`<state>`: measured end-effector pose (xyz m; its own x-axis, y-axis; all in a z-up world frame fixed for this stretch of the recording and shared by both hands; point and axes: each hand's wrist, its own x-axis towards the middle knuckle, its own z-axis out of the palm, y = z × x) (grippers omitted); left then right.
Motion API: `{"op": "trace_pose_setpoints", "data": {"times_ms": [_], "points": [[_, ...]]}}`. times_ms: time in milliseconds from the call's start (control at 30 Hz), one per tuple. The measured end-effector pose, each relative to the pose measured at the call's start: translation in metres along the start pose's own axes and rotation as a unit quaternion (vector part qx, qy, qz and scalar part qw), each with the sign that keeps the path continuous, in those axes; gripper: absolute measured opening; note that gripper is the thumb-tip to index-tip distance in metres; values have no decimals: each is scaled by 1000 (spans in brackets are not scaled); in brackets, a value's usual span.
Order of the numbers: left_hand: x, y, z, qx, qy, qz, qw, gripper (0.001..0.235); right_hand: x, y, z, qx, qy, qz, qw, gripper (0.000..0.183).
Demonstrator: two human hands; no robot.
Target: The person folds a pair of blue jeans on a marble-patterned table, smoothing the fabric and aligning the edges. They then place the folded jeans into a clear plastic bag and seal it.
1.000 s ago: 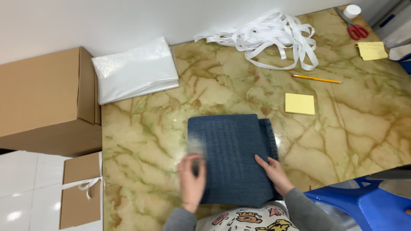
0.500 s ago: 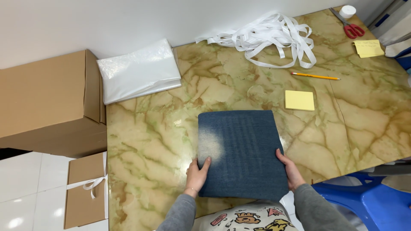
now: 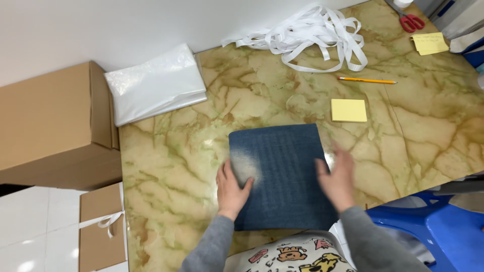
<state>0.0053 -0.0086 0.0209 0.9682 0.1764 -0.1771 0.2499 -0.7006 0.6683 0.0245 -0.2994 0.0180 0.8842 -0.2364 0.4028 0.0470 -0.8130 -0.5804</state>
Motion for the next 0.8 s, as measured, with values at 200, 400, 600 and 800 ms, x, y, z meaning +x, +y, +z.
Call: {"op": "trace_pose_setpoints", "data": {"times_ms": [200, 400, 600, 800], "points": [[81, 23, 63, 236, 49, 244, 939, 86, 1, -50, 76, -144, -133, -170, 966, 69], [90, 9, 100, 310, 147, 244, 907, 72, 28, 11, 95, -199, -154, -137, 958, 66], [92, 10, 100, 297, 101, 233, 921, 73, 38, 18, 92, -161, -200, -125, 958, 72], [17, 2, 55, 192, -49, 153, 968, 75, 42, -8, 15, -98, -432, 54, 895, 83]]}}
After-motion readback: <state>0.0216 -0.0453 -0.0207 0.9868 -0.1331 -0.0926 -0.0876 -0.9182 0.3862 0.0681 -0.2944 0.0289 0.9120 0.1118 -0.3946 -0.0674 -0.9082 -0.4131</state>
